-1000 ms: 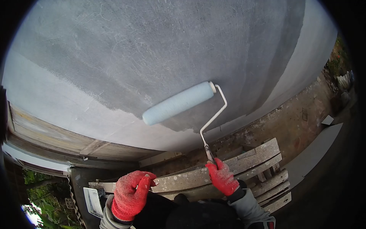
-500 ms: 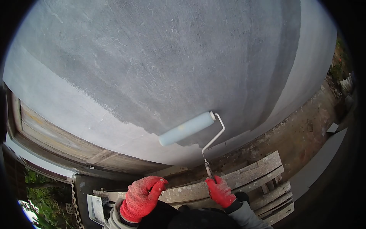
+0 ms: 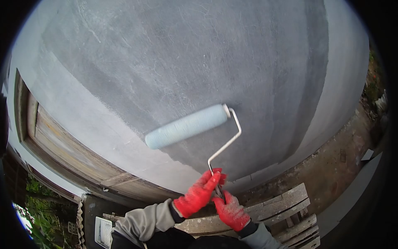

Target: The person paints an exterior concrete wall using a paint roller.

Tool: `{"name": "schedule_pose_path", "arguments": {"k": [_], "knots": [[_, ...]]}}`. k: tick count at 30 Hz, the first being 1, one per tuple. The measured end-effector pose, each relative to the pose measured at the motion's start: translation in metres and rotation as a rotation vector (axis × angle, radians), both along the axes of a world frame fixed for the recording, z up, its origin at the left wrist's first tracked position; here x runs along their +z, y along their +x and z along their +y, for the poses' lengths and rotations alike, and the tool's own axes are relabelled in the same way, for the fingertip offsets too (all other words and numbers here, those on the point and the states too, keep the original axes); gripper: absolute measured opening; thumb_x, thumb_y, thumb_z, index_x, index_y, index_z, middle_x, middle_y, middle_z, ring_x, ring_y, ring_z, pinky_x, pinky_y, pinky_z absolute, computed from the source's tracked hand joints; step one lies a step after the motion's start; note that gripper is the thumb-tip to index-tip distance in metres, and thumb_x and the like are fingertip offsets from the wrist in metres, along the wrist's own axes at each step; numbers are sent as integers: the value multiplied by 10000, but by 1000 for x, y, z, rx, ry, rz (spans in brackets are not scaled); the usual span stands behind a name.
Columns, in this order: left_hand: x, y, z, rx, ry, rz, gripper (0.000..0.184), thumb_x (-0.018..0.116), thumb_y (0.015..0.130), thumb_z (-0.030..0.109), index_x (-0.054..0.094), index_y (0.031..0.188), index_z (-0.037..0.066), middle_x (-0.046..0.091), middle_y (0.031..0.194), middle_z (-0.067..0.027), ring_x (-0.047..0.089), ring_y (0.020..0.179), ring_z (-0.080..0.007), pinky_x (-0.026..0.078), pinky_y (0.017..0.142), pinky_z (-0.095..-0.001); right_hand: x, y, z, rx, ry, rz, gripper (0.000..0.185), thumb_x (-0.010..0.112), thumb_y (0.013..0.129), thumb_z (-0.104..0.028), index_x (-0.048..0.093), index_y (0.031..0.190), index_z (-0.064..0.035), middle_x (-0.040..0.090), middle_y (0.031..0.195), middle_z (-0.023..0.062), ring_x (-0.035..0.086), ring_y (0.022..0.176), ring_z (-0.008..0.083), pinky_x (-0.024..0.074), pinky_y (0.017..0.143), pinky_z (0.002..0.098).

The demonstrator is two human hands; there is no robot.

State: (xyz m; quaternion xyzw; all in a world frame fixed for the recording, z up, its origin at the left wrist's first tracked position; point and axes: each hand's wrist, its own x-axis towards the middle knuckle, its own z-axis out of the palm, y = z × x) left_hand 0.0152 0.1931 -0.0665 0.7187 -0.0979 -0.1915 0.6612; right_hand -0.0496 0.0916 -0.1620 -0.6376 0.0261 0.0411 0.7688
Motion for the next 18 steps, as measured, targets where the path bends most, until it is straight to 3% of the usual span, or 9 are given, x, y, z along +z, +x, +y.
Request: {"name": "schedule_pose_path", "arguments": {"k": [1, 3, 4, 7, 8, 10, 12, 15, 18], "knots": [[-12, -1, -3, 0, -1, -16, 373, 476, 986, 344, 501, 1197, 37, 615, 959, -82, 607, 854, -177, 487, 780, -314, 3, -6, 1, 0, -1, -16, 225, 504, 928, -171, 526, 1129, -72, 479, 581, -4, 455, 452, 93, 374, 427, 258], [-20, -1, -9, 15, 11, 262, 311, 470, 987, 359, 504, 1072, 62, 545, 815, -35, 561, 714, -136, 472, 670, -283, 19, -18, 0, -2, 141, 194, 488, 485, 926, -141, 371, 1399, -112, 483, 577, 10, 463, 441, 105, 396, 430, 251], [-16, -5, -14, 61, -47, 279, 284, 486, 979, 357, 483, 944, 75, 481, 731, -15, 515, 634, -119, 450, 603, -278, 16, -18, -4, 76, 161, 216, 658, 461, 923, -101, 157, 1504, -170, 506, 586, 26, 501, 469, 120, 438, 471, 254], [-12, -4, -22, 181, -127, 234, 278, 481, 981, 349, 474, 913, 80, 482, 711, -23, 492, 595, -121, 439, 556, -285, 21, -17, -12, 145, 271, 51, 615, 440, 925, -81, 202, 1489, -144, 540, 611, 43, 532, 505, 134, 464, 510, 271], [-3, 0, -24, 182, -127, 218, 278, 481, 981, 349, 474, 913, 80, 482, 711, -23, 492, 595, -121, 439, 556, -285, 18, -14, -15, 201, 276, 99, 499, 426, 935, -90, 311, 1421, -85, 588, 723, 73, 581, 592, 165, 491, 555, 294], [29, 11, -33, 257, -160, 1, 320, 474, 976, 393, 446, 848, 101, 471, 660, -9, 488, 547, -118, 402, 499, -267, 38, -7, -13, 166, 337, 78, 397, 443, 944, -97, 376, 1330, -37, 590, 781, 79, 599, 638, 164, 499, 559, 289], [75, 26, -42, 278, -222, -42, 305, 473, 979, 363, 442, 830, 98, 457, 658, -14, 462, 532, -118, 393, 483, -270, 78, 1, -19, 120, 433, 33, 291, 457, 955, -101, 445, 1221, 17, 595, 941, 110, 642, 761, 203, 524, 588, 306], [113, 34, -56, 293, -344, -93, 301, 473, 982, 335, 435, 804, 95, 440, 652, -19, 432, 515, -118, 381, 464, -273, 109, 19, -24, -48, 477, -165, 282, 455, 959, -110, 449, 1209, 19, 602, 946, 117, 647, 765, 219, 526, 591, 313], [100, 33, -59, 285, -382, -86, 312, 471, 980, 359, 436, 806, 103, 442, 636, -10, 435, 509, -115, 380, 464, -266, 105, 23, -31, -39, 477, -81, 287, 479, 947, -150, 471, 1176, 23, 614, 888, 116, 637, 726, 205, 521, 579, 309]]}}
